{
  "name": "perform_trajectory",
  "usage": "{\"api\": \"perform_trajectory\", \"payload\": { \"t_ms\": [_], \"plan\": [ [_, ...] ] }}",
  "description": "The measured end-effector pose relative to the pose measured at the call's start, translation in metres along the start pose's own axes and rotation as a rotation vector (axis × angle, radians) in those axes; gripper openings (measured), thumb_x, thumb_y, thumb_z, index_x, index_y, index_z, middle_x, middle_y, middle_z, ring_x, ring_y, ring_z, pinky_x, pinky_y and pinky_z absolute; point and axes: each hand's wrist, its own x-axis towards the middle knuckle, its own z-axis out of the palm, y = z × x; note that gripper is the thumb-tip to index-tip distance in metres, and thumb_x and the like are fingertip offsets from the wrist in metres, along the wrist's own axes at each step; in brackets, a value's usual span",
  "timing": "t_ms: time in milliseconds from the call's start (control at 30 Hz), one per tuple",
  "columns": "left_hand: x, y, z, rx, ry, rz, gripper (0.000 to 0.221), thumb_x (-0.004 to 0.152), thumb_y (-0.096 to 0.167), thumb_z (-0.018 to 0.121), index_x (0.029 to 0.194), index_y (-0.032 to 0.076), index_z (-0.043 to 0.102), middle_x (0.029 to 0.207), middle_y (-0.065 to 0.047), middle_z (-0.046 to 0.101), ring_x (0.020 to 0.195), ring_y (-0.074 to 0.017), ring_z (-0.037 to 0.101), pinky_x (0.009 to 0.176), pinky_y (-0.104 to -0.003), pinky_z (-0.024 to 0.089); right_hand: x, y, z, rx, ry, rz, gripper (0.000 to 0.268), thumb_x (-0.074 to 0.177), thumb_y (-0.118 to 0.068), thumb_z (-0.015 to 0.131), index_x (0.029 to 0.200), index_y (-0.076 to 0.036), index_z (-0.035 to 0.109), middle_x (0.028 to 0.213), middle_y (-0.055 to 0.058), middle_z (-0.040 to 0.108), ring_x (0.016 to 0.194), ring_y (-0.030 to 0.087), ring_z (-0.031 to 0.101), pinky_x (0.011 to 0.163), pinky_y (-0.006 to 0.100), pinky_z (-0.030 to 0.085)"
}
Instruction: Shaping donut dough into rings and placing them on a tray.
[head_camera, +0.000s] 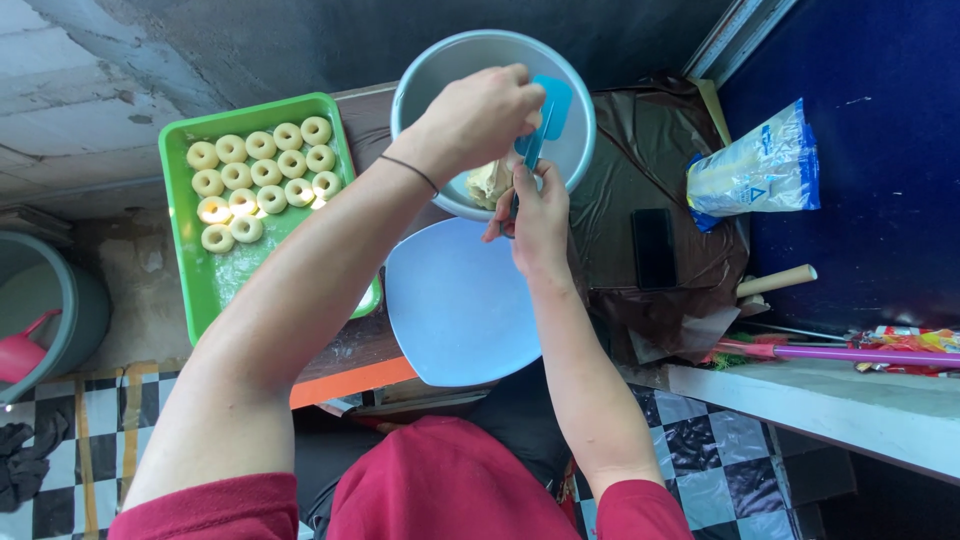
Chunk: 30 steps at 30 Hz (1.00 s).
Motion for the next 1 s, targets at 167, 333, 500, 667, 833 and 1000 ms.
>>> {"api": "perform_trajectory", "payload": {
  "t_ms": [167,333,500,667,833,1000],
  "plan": [
    [0.0,-0.011,-0.001,-0.02,0.118,0.036,0.011,0.088,0.012,0.081,0.093,0.004,0.075,0.09,-0.009,0.067,0.072,-0.0235,0.071,0.068,-0.034,0.062,-0.024,0.002,0.004,0.008,-0.169,0.014,0.023,0.104,-0.02,0.052,0.12,-0.003,0.055,0.061,0.006,0.051,0.046,0.017,0.05,0.041,0.032,0.045],
    [-0.001,-0.011,-0.008,-0.007,0.124,0.222,0.012,0.089,0.007,0.076,0.077,0.01,0.074,0.089,-0.004,0.065,0.075,-0.0194,0.063,0.076,-0.035,0.06,0.009,-0.001,0.008,0.193,-0.118,0.059,0.02,0.103,-0.023,0.057,0.11,-0.004,0.058,0.064,0.006,0.054,0.042,0.018,0.048,0.038,0.03,0.041],
    [0.0,-0.02,-0.017,-0.019,0.247,0.062,0.006,0.093,0.011,0.077,0.087,0.008,0.075,0.094,-0.01,0.068,0.079,-0.0214,0.072,0.074,-0.032,0.063,-0.013,0.006,0.02,0.116,-0.194,0.101,0.018,0.107,-0.018,0.048,0.116,-0.005,0.057,0.059,0.007,0.051,0.041,0.018,0.048,0.039,0.034,0.045],
    [0.007,-0.017,-0.017,0.09,0.308,0.19,0.011,0.091,0.007,0.075,0.083,0.014,0.077,0.091,0.001,0.068,0.084,-0.0151,0.065,0.079,-0.033,0.06,-0.002,0.003,0.027,0.191,-0.114,0.071,0.018,0.107,-0.022,0.048,0.118,-0.009,0.053,0.062,0.007,0.055,0.044,0.021,0.053,0.04,0.034,0.047],
    [-0.003,-0.016,-0.063,-0.147,0.559,0.025,0.004,0.097,0.009,0.069,0.093,0.007,0.069,0.08,-0.009,0.07,0.061,-0.023,0.071,0.058,-0.035,0.059,-0.002,0.018,0.0,-0.175,-0.152,-0.059,0.025,0.106,-0.024,0.049,0.12,-0.004,0.055,0.056,0.013,0.055,0.038,0.029,0.059,0.036,0.034,0.049],
    [-0.026,-0.009,-0.082,-0.443,0.553,-0.148,0.014,0.097,0.021,0.074,0.097,0.008,0.068,0.075,-0.013,0.069,0.063,-0.0314,0.071,0.062,-0.043,0.056,0.04,0.003,-0.045,-1.068,-0.021,-0.322,0.023,0.104,-0.031,0.056,0.122,-0.021,0.065,0.074,0.006,0.072,0.057,0.023,0.073,0.053,0.035,0.061]
  ]
}}
